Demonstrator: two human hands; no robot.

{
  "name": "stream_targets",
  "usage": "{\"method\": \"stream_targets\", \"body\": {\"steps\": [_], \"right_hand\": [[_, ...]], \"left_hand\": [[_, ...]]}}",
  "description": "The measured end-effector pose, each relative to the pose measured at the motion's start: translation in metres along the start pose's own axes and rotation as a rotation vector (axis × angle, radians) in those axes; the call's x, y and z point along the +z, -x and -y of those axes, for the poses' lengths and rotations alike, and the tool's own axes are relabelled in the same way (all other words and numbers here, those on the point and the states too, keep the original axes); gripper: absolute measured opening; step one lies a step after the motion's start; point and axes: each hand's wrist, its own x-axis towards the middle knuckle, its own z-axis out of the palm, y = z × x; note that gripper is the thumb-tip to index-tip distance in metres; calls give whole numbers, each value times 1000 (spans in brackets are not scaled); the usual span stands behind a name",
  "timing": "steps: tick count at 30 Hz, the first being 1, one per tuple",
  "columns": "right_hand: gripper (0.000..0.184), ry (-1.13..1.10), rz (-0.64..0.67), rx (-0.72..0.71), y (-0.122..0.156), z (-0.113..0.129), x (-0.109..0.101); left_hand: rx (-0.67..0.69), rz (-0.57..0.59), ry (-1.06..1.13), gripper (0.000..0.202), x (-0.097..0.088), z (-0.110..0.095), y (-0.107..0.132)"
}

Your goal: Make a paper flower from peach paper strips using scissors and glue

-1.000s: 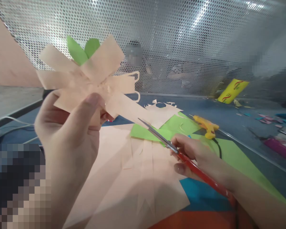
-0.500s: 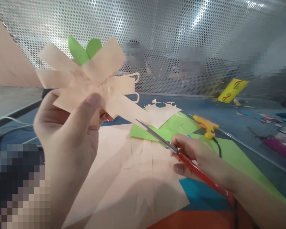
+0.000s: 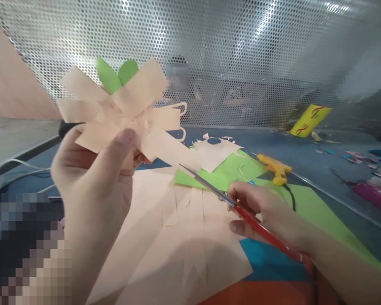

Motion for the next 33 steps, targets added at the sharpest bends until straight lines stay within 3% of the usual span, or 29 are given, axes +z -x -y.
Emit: {"method": "stream_targets", "body": {"steps": [10,19,33], "right_hand": [[29,17,-49,-50,-1,-2,2],[33,35,-50,-41,-1,6,-1],[24,73,-43,13,5,25,-6]], "left_hand": [[-7,-58,-15,15,-2,2,-2],[-122,-114,-61,13,-4,0,-5],[-271,-133,-221,16,-3,-3,-1]]}}
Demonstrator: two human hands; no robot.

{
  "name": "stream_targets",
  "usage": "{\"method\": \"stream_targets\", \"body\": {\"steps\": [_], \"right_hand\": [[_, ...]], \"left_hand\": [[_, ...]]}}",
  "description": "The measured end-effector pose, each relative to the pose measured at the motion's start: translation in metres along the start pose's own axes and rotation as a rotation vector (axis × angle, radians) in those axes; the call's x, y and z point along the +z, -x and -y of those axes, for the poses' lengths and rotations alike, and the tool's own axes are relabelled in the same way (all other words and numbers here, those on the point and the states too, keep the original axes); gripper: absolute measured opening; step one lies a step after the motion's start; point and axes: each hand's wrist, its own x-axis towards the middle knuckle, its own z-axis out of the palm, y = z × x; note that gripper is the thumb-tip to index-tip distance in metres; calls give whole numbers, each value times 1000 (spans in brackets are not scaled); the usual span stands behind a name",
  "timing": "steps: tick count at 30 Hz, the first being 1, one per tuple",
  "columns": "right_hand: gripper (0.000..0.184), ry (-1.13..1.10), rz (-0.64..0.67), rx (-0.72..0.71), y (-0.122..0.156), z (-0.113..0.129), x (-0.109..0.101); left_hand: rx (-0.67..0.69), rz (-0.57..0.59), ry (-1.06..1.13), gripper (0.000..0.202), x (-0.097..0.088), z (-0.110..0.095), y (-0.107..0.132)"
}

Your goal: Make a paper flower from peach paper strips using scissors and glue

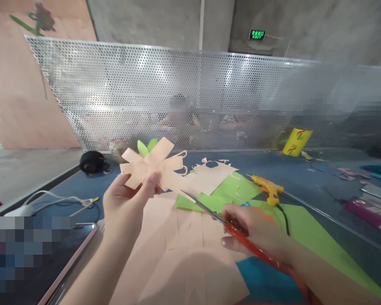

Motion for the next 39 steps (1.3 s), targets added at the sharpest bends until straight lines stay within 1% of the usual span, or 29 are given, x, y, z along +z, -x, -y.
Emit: {"method": "stream_targets", "body": {"steps": [5,12,16,20,25,30,32,36,39], "right_hand": [[24,22,0,-10,0,1,0],[25,-1,3,7,1,1,1],[26,0,5,-11,0,0,1],[27,10,8,-11,0,-1,0],[28,14,16,5,0,0,1],[29,-11,38,3,-1,0,0],[29,-7,39,-9,-1,-1,1],[28,-13,32,-39,-3,-7,2],[25,-81,88,-77,-3,-12,3]], "left_hand": [[14,47,-40,18,0,0,2],[9,38,-65,21,0,2,1],[25,54,-68,21,0,3,1],[50,44,-93,20,0,3,2],[107,52,-155,16,-1,2,5],[272,28,-260,16,-1,2,10],[314,17,-297,15,-1,3,12],[303,32,-302,15,-1,4,12],[305,68,-300,15,-2,6,10]]}}
